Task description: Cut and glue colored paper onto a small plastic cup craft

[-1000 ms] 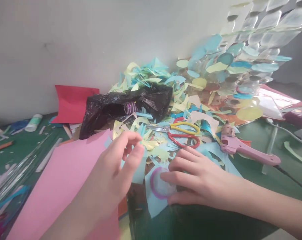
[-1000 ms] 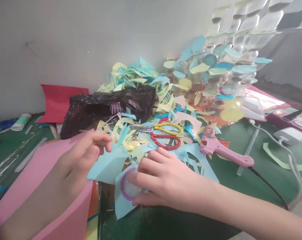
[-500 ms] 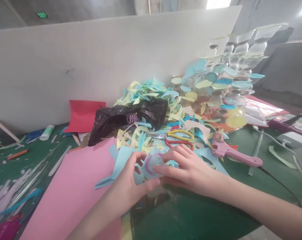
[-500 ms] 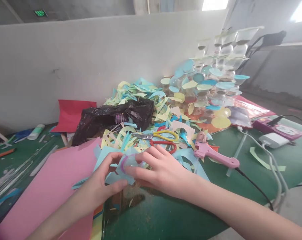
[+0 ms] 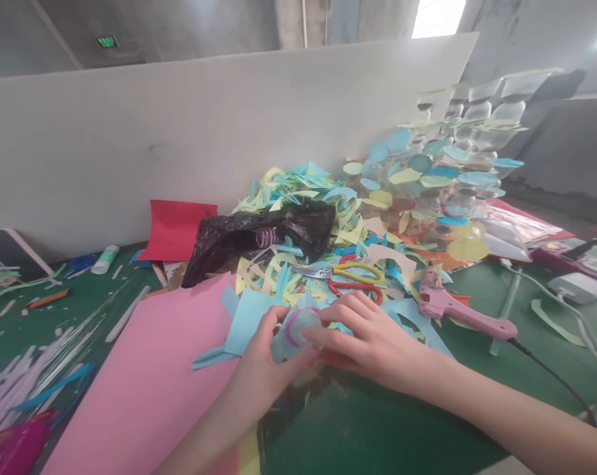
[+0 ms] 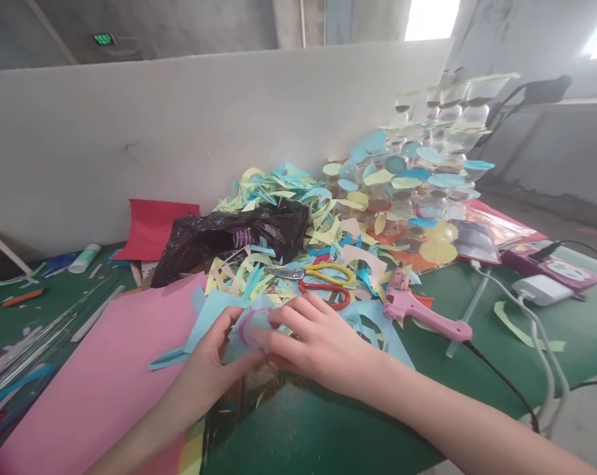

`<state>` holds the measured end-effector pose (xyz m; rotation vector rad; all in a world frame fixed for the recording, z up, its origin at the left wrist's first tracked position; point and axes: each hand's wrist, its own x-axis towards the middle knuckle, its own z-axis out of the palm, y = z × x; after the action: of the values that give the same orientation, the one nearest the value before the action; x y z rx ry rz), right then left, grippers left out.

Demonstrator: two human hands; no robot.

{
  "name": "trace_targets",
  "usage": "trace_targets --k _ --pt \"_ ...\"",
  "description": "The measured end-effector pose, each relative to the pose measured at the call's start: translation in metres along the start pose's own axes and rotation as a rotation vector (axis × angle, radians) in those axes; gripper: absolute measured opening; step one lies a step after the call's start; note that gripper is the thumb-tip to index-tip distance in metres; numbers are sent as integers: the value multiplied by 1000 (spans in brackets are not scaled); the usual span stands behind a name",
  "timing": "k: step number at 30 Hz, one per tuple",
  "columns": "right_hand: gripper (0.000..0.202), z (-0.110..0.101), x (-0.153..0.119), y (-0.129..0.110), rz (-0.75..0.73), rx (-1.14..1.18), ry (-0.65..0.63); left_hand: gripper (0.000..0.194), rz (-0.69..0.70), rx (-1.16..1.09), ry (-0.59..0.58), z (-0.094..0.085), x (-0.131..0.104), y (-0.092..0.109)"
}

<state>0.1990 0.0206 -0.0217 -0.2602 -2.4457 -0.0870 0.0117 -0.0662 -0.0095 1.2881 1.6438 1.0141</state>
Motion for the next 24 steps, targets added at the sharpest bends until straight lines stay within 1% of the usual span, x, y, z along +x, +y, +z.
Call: trace_targets --k 2,4,6,8,10,12,15,17,19,24 --pt "21 0 1 1 -12 26 5 42 2 -16 8 2 0 3" --pt "23 -1 1 6 4 55 24 44 0 -42 57 2 1 4" --pt "23 -3 1 16 93 46 78 49 7 -74 164 1 2 5" --pt "22 -4 -1 28 253 -36 109 55 20 -108 280 -1 5 5" --pt "24 -2 -5 41 401 -168 48 58 39 -142 340 -4 8 4" --pt "26 4 -10 52 491 -292 -73 59 53 -176 350 -9 12 2" --pt "23 15 -18 63 487 -399 -266 61 31 -210 309 -15 16 -3" --pt "21 20 -21 67 471 -410 -350 63 25 -226 285 -17 17 -6" --pt "21 22 -21 70 470 -391 -381 62 49 -239 295 -16 18 -7" --pt "23 17 -15 67 485 -386 -369 55 100 -272 340 -10 19 -6"
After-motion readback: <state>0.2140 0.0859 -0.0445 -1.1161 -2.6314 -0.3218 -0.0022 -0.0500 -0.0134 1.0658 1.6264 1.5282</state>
